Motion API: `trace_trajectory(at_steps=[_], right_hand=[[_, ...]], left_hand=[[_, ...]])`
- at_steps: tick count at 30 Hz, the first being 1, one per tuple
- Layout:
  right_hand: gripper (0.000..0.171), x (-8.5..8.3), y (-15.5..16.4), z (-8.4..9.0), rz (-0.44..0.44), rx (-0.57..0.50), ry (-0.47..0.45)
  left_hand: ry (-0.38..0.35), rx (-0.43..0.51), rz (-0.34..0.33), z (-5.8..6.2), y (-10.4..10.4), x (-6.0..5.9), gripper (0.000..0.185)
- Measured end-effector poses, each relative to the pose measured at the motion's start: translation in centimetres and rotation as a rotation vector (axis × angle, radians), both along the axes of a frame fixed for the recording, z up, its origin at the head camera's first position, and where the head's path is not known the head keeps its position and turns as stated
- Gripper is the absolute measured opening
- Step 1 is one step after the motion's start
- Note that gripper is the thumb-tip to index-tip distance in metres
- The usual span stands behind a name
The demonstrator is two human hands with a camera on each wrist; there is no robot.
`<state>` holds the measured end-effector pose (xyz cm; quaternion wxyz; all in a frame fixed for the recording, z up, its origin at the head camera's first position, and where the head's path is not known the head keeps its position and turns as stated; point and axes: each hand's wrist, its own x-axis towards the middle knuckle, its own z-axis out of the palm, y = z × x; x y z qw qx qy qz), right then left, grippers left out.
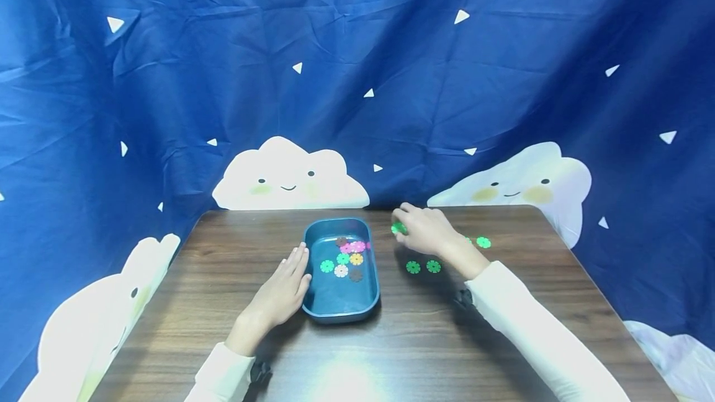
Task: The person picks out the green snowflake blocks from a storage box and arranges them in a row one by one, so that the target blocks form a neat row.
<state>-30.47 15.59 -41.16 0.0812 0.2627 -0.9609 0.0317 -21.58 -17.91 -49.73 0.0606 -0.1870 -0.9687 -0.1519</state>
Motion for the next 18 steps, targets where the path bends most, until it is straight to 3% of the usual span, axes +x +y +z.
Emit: trace_trajectory(at_steps=[11,18], right_hand=[[0.04,1.8,6.0,-2.0,-0.09,-0.018,-0.037],[0.034,2.3,8.9,-4.3,-0.124,-0.031,-0.06]], left_hand=[[-0.002,0.008,0.001,0.1,0.1,0.1,0.057],[0.016,0.004,-0.008,0.0,0.0,0.1,0.056]])
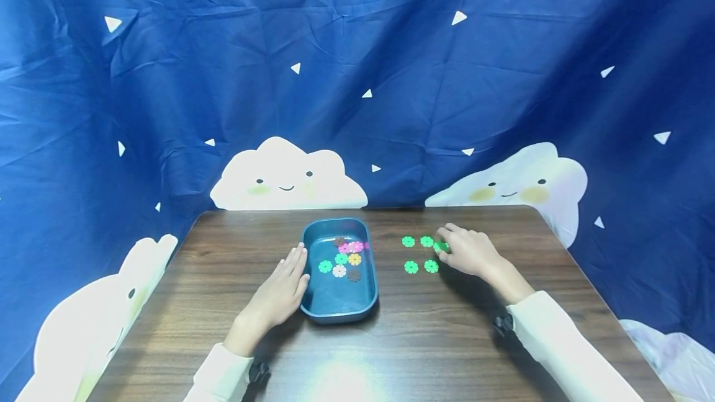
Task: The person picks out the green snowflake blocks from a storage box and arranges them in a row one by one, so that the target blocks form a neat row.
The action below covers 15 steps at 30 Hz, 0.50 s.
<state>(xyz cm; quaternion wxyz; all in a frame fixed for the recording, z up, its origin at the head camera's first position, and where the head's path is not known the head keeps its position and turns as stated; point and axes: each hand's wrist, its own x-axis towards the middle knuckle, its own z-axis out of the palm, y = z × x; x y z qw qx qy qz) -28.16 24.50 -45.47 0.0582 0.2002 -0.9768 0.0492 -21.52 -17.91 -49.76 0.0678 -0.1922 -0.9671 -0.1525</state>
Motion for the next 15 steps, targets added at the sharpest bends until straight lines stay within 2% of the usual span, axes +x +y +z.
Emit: trace_trajectory(at_steps=[7,15], right_hand=[[0.04,0.7,1.6,-2.0,-0.005,0.001,-0.029],[0.027,1.0,2.3,-3.6,-0.012,-0.008,-0.066]], left_hand=[[-0.007,0.002,0.004,0.0,0.0,0.1,0.057],[-0.021,-0.002,0.012,-0.1,0.0,-0.1,0.057]])
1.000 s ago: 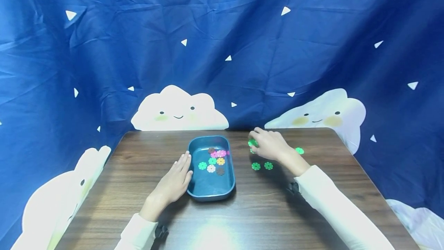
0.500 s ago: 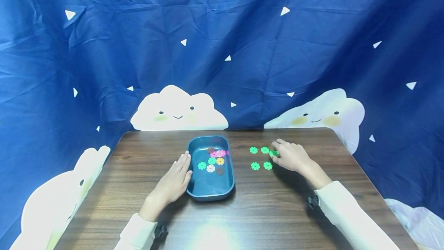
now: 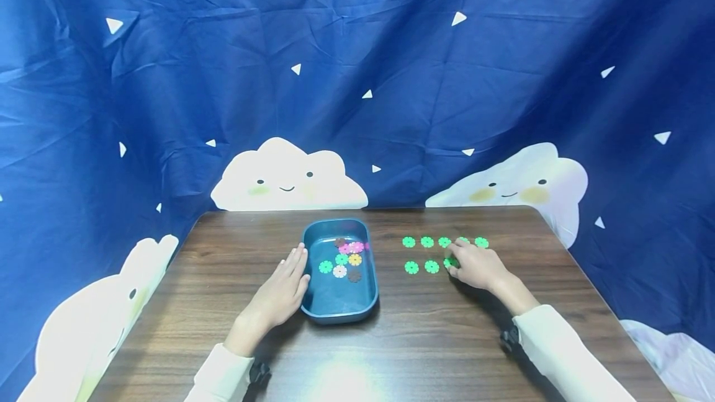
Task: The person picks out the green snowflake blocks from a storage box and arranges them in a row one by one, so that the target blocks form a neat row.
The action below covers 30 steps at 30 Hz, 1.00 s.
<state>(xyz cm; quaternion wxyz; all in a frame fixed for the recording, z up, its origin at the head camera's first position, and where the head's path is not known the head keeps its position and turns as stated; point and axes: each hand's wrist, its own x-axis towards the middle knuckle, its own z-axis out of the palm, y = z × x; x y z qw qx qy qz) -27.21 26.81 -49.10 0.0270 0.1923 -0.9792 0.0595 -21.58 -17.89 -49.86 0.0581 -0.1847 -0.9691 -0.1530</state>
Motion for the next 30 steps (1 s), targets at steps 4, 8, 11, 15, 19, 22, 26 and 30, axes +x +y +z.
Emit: trace_trajectory(at_steps=[4,8,11,15,19,22,26,30], right_hand=[[0.026,0.0,0.1,-0.6,0.003,0.0,-0.012],[0.025,0.0,0.2,-0.8,-0.005,-0.004,-0.021],[0.025,0.0,0.2,-0.8,-0.005,-0.007,-0.027],[0.025,-0.1,-0.1,-0.7,-0.007,-0.002,-0.042],[0.031,-0.4,-0.8,0.2,0.008,0.004,-0.034],[0.031,-0.7,-1.7,1.3,0.023,-0.003,-0.025],[0.021,-1.4,-3.4,3.0,0.04,-0.016,-0.004],[0.013,-2.1,-5.9,4.7,0.067,-0.025,0.029]], left_hand=[[0.01,0.003,-0.006,-0.4,-0.1,-0.1,0.058],[0.006,-0.005,-0.006,-0.5,-0.3,-0.2,0.058],[0.002,-0.005,-0.01,-0.5,-0.2,-0.2,0.058],[0.005,0.006,-0.018,-0.3,-0.2,0.0,0.058],[0.007,0.011,-0.016,-0.4,-0.3,0.0,0.059],[0.01,0.012,-0.014,-0.6,-0.3,-0.1,0.058],[0.019,0.011,-0.008,-0.8,-0.4,-0.2,0.057],[0.011,0.016,-0.005,-0.6,-0.3,-0.2,0.058]])
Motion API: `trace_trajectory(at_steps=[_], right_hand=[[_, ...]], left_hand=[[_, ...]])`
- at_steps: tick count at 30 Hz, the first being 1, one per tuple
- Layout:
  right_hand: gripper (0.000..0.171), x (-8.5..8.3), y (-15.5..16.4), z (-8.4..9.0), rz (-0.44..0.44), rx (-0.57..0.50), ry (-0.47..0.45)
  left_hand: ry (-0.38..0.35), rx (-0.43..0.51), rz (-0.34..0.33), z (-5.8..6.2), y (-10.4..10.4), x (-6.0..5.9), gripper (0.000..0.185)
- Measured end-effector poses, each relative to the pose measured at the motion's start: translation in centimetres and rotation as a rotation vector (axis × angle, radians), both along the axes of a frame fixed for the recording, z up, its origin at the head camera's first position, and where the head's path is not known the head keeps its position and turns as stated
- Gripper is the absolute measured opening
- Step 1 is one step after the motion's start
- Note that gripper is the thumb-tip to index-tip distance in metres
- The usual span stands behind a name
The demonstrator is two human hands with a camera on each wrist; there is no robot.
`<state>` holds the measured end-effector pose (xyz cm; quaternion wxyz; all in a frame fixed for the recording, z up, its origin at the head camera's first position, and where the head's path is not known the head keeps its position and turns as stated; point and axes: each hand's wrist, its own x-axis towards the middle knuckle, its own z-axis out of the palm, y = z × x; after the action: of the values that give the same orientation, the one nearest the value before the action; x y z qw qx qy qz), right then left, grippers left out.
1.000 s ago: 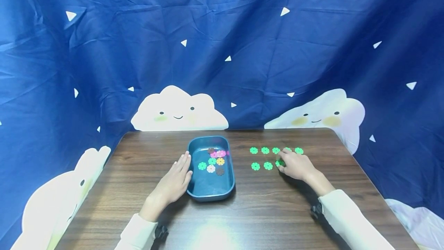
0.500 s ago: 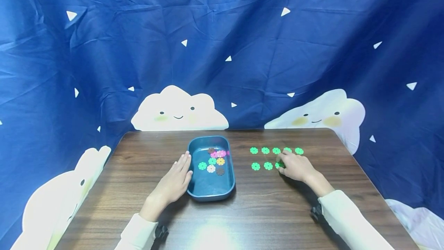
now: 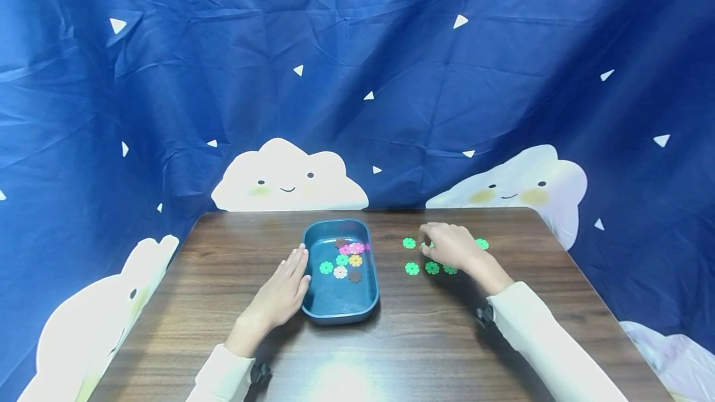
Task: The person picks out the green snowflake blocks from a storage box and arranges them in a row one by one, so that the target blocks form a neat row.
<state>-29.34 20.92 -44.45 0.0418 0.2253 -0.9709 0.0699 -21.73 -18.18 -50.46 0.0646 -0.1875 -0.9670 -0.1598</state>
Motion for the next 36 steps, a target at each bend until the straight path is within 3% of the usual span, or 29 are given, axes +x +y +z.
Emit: trace_trajectory(at_steps=[8,19,25,28,36], right_hand=[[0.004,-1.2,-5.9,2.2,0.123,0.002,0.052],[0.009,-2.2,-14.4,4.4,0.29,0.014,-0.021],[0.005,-2.8,-18.0,3.8,0.374,0.042,-0.038],[0.006,-3.1,-19.3,3.1,0.393,0.059,-0.075],[0.012,-3.4,-21.6,1.1,0.362,0.112,-0.225]], left_hand=[[-0.003,-0.011,-0.004,0.5,0.2,0.1,0.057],[0.001,-0.028,-0.009,0.3,0.2,-0.1,0.057],[-0.01,-0.05,-0.015,1.0,0.2,0.1,0.057],[0.0,-0.064,-0.017,0.6,0.0,0.0,0.057],[-0.005,-0.063,-0.011,0.8,0.2,0.2,0.057]])
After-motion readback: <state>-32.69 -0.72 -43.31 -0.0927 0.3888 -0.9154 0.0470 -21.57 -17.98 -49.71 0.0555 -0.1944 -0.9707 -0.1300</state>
